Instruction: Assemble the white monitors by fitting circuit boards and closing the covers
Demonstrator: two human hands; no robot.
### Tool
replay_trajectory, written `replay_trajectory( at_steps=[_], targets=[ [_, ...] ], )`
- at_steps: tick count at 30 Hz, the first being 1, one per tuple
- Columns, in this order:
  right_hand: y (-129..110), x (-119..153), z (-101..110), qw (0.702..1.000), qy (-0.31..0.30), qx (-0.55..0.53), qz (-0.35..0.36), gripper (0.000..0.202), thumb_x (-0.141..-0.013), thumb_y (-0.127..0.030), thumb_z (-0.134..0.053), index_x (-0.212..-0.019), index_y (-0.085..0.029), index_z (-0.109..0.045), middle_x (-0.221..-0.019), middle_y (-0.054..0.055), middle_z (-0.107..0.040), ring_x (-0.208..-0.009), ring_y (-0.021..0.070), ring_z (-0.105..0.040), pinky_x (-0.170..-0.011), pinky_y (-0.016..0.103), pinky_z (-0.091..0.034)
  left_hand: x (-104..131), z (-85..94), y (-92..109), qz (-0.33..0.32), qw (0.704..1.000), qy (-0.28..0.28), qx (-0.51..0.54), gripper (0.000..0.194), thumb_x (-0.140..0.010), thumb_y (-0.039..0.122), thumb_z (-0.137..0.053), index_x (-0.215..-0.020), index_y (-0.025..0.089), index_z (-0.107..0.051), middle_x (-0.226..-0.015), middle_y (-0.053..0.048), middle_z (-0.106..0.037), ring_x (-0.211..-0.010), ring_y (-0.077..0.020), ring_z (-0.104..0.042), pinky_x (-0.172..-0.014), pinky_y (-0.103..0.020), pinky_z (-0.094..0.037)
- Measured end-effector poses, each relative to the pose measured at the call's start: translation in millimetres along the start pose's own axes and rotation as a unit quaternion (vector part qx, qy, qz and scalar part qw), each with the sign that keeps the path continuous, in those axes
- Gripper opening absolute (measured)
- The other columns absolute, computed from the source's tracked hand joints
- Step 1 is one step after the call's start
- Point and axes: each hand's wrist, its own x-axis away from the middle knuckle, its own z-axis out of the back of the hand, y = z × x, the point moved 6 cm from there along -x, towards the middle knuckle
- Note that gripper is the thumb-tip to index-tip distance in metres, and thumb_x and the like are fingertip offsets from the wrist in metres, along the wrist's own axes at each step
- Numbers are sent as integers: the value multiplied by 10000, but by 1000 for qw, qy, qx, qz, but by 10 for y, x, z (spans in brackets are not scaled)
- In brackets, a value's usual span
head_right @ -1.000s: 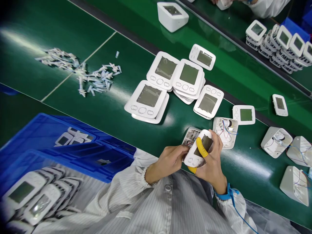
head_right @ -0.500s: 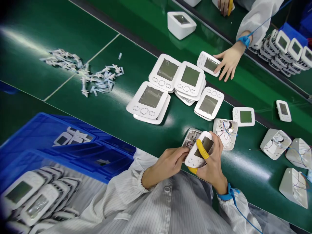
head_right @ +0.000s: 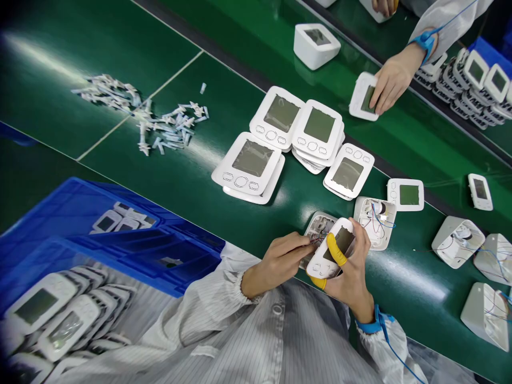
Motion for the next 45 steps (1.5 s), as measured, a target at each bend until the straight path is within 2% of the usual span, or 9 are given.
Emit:
replay_trajectory(
  at_steps=[6,14,21,25,29,32,36,41,45],
  targets=[
    [21,29,0,1000,-11,12,12,720,-693,-249,-904,-1337,-260,-581,-1606,197,-294,-1464,483,-343,-1132,703,-352,-24,-20,13,-33,999,-9,4,220,-1006,-1,-451,-1056,142,-611,-875,-60,-669,-623,-152,-608,-517,-288,-523],
    [29,24,-19,1000,-18,22,14,779,-680,-220,-899,-1384,-297,-576,-1616,179,-284,-1463,484,-349,-1133,711,-337,-55,-1,34,-27,999,-46,0,251,-982,-34,-449,-977,157,-611,-834,-46,-639,-615,-151,-574,-511,-293,-540],
    [24,6,-17,998,-46,39,16,792,-713,-262,-882,-1437,-327,-567,-1647,151,-235,-1464,488,-331,-1128,727,-352,-43,24,32,35,998,-61,6,251,-1004,-13,-422,-955,147,-610,-858,-49,-610,-660,-139,-582,-571,-257,-547],
    [39,0,-19,998,-48,28,10,831,-742,-307,-874,-1490,-346,-514,-1655,146,-218,-1472,476,-327,-1139,729,-346,-41,132,49,92,994,-62,-1,172,-1022,62,-532,-1133,142,-636,-972,-70,-623,-756,-143,-628,-647,-244,-573],
    [35,15,-32,999,-44,28,3,891,-743,-361,-885,-1523,-349,-454,-1660,157,-209,-1483,479,-317,-1134,722,-366,-28,221,21,139,985,-49,-93,310,-1015,142,-602,-1324,158,-607,-1247,-170,-610,-933,-212,-662,-704,-305,-609],
    [40,30,-26,999,-43,32,-5,890,-748,-384,-884,-1517,-326,-440,-1656,174,-208,-1494,485,-294,-1137,729,-363,-12,202,37,122,978,-71,-157,383,-1020,129,-562,-1400,165,-580,-1382,-214,-560,-1029,-256,-668,-713,-333,-632],
    [15,44,-5,999,-32,32,-4,878,-759,-359,-878,-1509,-289,-427,-1650,199,-201,-1505,481,-267,-1145,728,-360,22,177,81,88,977,-88,-175,520,-990,69,-529,-1489,214,-529,-1476,-212,-506,-1134,-283,-660,-808,-383,-650],
    [-45,49,-26,1000,-24,15,-5,817,-776,-311,-856,-1480,-263,-446,-1648,204,-196,-1508,469,-262,-1154,712,-366,64,54,87,96,951,-163,-246,568,-891,0,-537,-1439,143,-579,-1466,-256,-528,-1129,-378,-650,-774,-493,-653],
    [-52,52,-35,1000,-13,14,-12,763,-798,-305,-833,-1462,-261,-459,-1648,201,-198,-1507,459,-268,-1163,711,-361,73,26,84,121,945,-185,-240,588,-877,4,-556,-1449,138,-575,-1389,-225,-585,-1184,-397,-614,-790,-510,-663]
  ],
)
